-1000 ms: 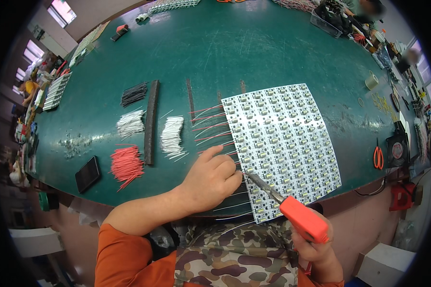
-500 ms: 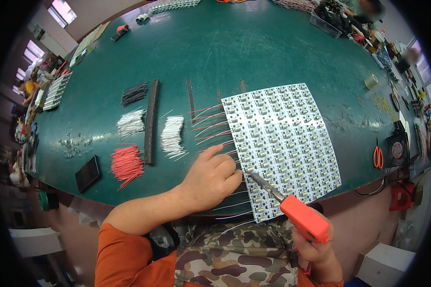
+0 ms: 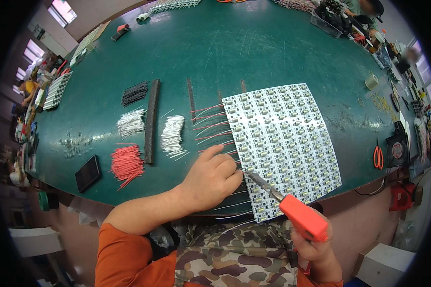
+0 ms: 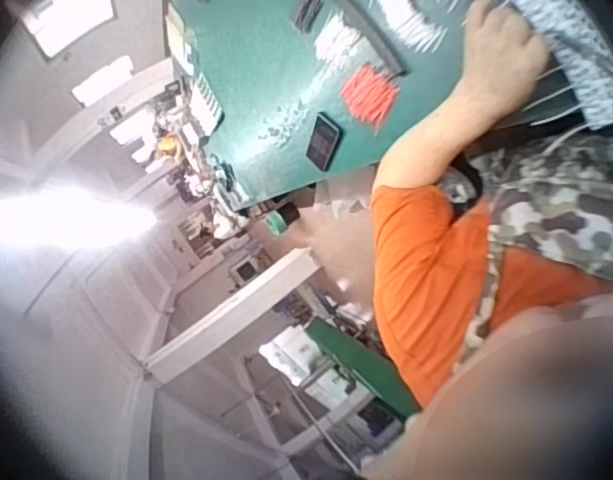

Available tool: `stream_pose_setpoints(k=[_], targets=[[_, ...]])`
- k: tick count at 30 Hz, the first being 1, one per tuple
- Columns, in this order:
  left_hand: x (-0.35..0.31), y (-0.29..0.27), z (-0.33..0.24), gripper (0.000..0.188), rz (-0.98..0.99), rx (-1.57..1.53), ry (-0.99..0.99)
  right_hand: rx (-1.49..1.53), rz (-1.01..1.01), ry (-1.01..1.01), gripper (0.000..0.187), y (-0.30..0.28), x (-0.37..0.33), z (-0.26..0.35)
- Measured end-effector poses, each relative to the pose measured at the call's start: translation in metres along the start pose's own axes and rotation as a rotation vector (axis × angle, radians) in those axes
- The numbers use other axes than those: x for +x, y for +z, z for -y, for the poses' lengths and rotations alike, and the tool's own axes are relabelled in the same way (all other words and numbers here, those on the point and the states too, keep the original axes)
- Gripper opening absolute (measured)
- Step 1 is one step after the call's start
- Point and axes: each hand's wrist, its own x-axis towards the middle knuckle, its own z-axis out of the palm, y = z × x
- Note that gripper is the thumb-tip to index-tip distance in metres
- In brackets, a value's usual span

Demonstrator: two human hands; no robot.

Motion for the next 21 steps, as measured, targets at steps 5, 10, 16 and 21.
stream_pose_setpoints(k=[5, 10, 16, 21], targets=[[0.001, -0.001, -0.001, 0.009, -0.003, 0.007, -0.002, -0.060, -0.023, -0.059, 0.056, -0.005, -0.002, 0.003], [0.001, -0.002, -0.001, 0.009, -0.001, 0.001, -0.003, -0.126, -0.052, -0.093, 0.057, -0.004, -0.002, 0.006], [0.000, 0.000, -0.002, 0.009, -0.012, 0.015, 0.006, -0.082, -0.051, -0.076, 0.060, -0.004, -0.006, 0.005], [0.000, -0.001, -0.003, 0.009, -0.011, 0.025, 0.011, -0.065, -0.053, -0.036, 0.059, -0.005, -0.006, 0.013]])
